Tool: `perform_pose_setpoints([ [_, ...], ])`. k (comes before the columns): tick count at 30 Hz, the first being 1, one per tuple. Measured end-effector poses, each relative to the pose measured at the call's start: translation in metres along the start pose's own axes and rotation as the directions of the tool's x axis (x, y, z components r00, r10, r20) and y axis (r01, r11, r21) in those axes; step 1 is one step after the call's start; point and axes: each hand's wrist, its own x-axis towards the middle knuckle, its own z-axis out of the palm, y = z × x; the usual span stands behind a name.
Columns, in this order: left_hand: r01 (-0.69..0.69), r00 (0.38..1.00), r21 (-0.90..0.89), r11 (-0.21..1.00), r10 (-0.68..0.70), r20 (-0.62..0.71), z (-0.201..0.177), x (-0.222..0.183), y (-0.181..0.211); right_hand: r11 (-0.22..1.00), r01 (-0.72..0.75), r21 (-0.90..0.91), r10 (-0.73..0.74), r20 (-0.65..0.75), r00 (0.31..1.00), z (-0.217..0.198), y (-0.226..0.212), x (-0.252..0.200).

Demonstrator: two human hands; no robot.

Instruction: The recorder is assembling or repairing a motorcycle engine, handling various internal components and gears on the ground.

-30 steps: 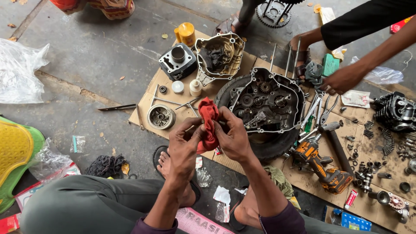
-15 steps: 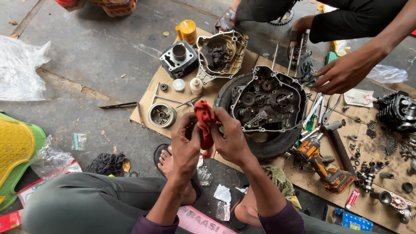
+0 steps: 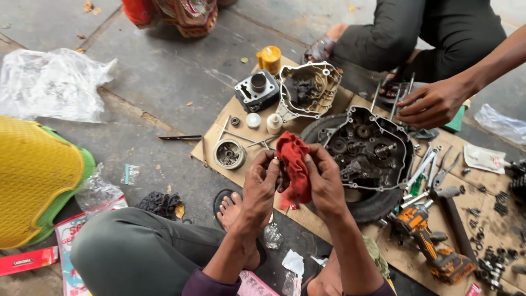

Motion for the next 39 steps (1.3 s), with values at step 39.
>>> perform_pose_setpoints([
  [39,0.004,0.997,0.013,1.000,-0.002,-0.083,0.003,0.002,0.041,0.815,0.087,-0.572,0.003,0.155,0.988,-0.032,0.006,0.019],
])
